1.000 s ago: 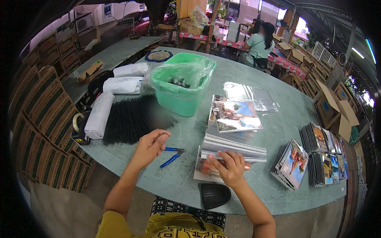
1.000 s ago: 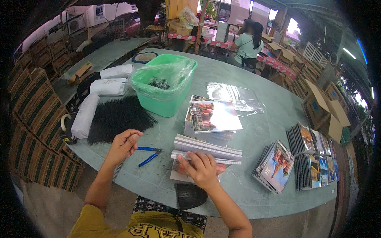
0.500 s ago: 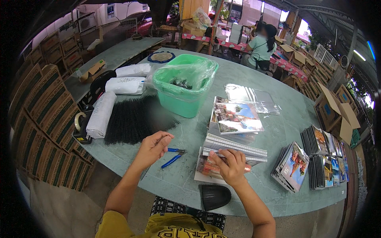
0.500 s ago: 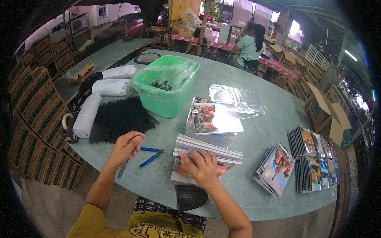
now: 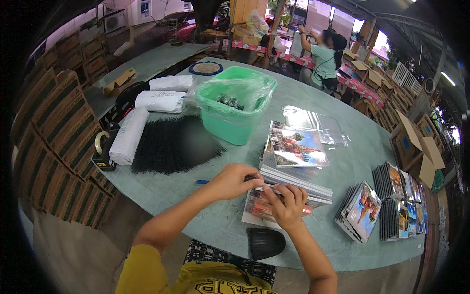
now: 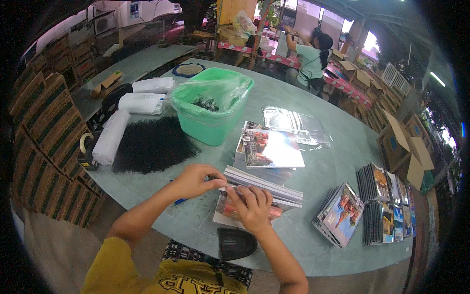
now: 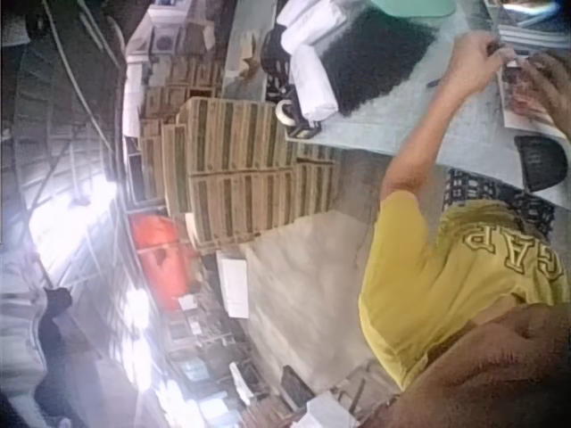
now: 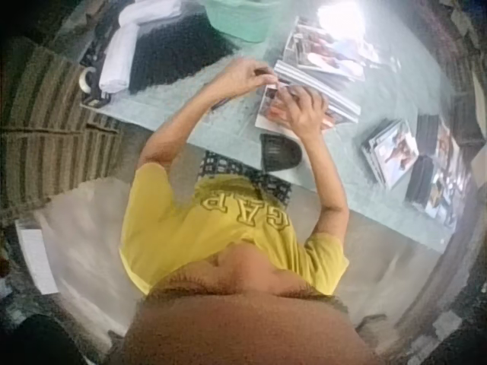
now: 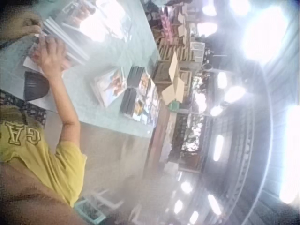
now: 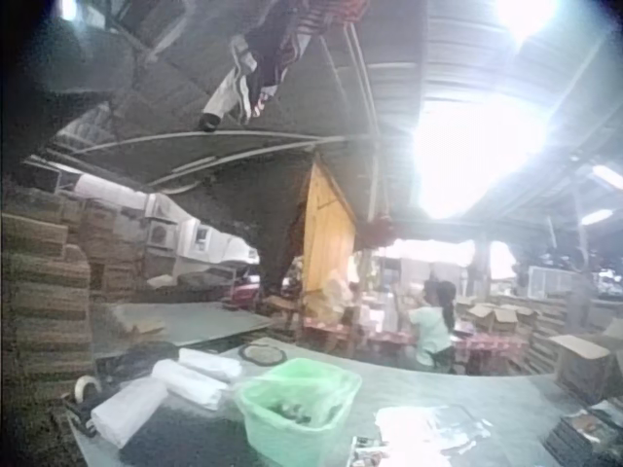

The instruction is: The person places a black spine piece onto the edge of a booklet, secures it, and repeats the process for multiple booklets before stacking them together.

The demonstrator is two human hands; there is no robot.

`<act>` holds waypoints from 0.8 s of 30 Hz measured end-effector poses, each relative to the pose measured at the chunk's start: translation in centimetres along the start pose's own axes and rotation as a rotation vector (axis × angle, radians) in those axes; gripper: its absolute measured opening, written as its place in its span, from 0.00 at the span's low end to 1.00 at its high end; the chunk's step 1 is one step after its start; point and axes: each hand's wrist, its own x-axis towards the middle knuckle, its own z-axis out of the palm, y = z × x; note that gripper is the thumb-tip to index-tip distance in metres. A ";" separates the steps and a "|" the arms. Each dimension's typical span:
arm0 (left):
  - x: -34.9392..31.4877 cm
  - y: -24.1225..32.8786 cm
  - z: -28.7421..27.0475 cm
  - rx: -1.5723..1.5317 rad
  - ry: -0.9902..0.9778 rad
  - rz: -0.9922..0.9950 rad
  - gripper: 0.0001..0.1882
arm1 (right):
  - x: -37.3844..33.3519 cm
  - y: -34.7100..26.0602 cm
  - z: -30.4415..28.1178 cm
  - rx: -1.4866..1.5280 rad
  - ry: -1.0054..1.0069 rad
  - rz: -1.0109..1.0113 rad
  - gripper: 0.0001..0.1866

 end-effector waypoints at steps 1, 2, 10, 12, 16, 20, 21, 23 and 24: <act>0.5 0.0 -0.4 -0.021 -0.072 -0.050 0.10 | 0.1 0.0 -0.1 0.022 -0.002 0.002 0.22; 1.0 0.1 -0.9 -0.042 -0.143 -0.100 0.10 | 0.2 -0.2 -0.3 0.043 -0.003 0.004 0.22; 2.1 0.0 -1.1 -0.128 -0.237 -0.253 0.13 | 0.5 0.1 0.0 0.063 0.031 0.012 0.20; 2.1 -0.7 -0.8 -0.111 -0.213 -0.147 0.12 | 0.4 0.1 0.1 0.057 0.036 0.015 0.19; 2.1 -0.5 -0.7 -0.080 -0.187 -0.129 0.11 | 0.4 0.1 0.1 0.065 0.028 0.023 0.18; 2.0 -0.4 -0.6 -0.020 -0.107 -0.083 0.11 | 1.4 -0.7 -0.5 0.132 -0.057 0.032 0.14; 2.0 -0.3 -0.5 0.007 -0.082 -0.047 0.11 | 1.8 -0.9 -0.7 0.180 -0.100 0.036 0.14; 1.4 0.5 -0.9 -0.059 0.013 -0.266 0.13 | 2.6 -1.4 -1.0 0.156 -0.269 0.171 0.13; 1.0 0.8 -1.0 -0.096 0.062 -0.375 0.14 | 3.0 -1.4 -1.1 0.142 -0.356 0.236 0.13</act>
